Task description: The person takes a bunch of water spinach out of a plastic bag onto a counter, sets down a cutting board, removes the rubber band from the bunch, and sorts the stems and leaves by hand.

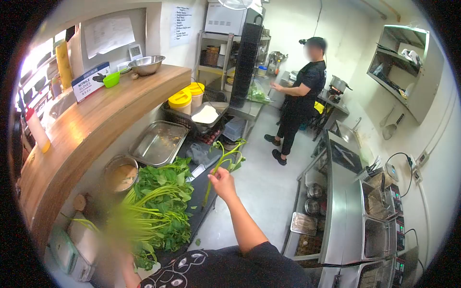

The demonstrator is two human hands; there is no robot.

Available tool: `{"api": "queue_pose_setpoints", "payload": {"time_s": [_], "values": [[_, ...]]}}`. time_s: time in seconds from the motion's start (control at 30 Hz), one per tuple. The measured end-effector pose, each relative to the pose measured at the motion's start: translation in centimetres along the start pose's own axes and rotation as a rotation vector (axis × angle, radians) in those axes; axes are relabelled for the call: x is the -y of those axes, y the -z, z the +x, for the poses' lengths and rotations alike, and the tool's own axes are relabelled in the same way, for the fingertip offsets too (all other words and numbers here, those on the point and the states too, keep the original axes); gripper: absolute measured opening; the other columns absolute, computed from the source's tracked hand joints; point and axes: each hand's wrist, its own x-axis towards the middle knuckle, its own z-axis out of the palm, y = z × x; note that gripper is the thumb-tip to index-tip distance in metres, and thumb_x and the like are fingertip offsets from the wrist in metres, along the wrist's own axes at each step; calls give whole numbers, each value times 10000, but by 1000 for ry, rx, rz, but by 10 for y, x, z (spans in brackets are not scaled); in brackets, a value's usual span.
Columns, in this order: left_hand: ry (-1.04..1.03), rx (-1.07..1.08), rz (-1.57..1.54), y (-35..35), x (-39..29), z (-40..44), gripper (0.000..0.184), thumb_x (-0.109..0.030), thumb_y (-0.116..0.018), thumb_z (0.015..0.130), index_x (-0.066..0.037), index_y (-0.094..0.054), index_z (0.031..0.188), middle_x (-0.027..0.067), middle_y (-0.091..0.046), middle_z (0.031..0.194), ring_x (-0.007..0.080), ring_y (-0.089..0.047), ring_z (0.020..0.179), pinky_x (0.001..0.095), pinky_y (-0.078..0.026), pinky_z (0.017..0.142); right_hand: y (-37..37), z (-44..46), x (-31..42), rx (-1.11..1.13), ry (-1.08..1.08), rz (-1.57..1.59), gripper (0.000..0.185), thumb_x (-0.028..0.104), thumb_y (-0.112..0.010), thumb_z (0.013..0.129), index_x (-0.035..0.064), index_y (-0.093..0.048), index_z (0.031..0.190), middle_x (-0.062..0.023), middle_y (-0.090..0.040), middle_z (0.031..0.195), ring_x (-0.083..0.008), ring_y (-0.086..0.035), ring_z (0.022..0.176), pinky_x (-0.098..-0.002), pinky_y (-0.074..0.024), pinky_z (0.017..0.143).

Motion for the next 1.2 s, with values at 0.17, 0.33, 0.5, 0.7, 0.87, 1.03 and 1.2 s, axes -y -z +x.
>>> {"api": "queue_pose_setpoints", "payload": {"time_s": [0.17, 0.33, 0.5, 0.7, 0.87, 1.03, 1.2], "values": [[28, -32, -12, 1, -4, 2, 246, -357, -414, 938, -131, -440, 843, -34, -356, 607, 94, -335, 508, 244, -294, 459, 1, -1, 6, 41, -195, 255, 164, 120, -531, 867, 26, -500, 997, -60, -602, 762, -116, -562, 525, -246, -464, 485], [47, -23, -38, 14, -7, 14, 251, -374, -413, 935, -140, -447, 849, -42, -355, 596, 89, -332, 498, 240, -294, 455, 14, 5, -19, 117, -212, 458, 164, 120, -506, 885, 32, -509, 1024, -76, -625, 826, -112, -577, 578, -231, -490, 536], [13, 11, -15, 26, -12, 22, 246, -380, -435, 926, -147, -467, 851, -45, -366, 584, 81, -341, 488, 234, -313, 446, 112, 4, 73, -292, 166, 458, 243, 125, -506, 894, 2, -526, 1103, -58, -628, 782, -82, -542, 569, -189, -416, 482], [-14, 2, -29, 31, -10, 25, 249, -385, -458, 914, -145, -472, 849, -43, -369, 577, 81, -346, 479, 232, -320, 433, 192, 7, 109, -638, 368, 731, 273, 174, -459, 927, 24, -507, 1149, -35, -570, 712, -63, -441, 493, -192, -350, 420], [-20, -30, -27, 26, -12, 20, 242, -377, -471, 910, -145, -470, 844, -48, -359, 582, 78, -330, 480, 233, -300, 432, 207, 10, 77, -707, 276, 819, 251, 202, -443, 934, 44, -502, 1119, -40, -581, 728, -70, -442, 473, -200, -360, 416], [-27, -14, -31, 33, -12, 26, 242, -376, -462, 915, -146, -467, 840, -49, -353, 586, 78, -328, 488, 232, -297, 447, 203, 6, 74, -717, 264, 786, 233, 170, -416, 938, 25, -502, 1098, -76, -600, 757, -92, -464, 477, -216, -382, 437], [-18, -7, -56, 33, -12, 24, 239, -374, -453, 920, -147, -467, 843, -48, -354, 585, 81, -332, 494, 234, -295, 454, 203, 3, 72, -729, 268, 771, 237, 181, -431, 933, 25, -501, 1097, -75, -609, 768, -85, -468, 474, -206, -381, 424]]}}
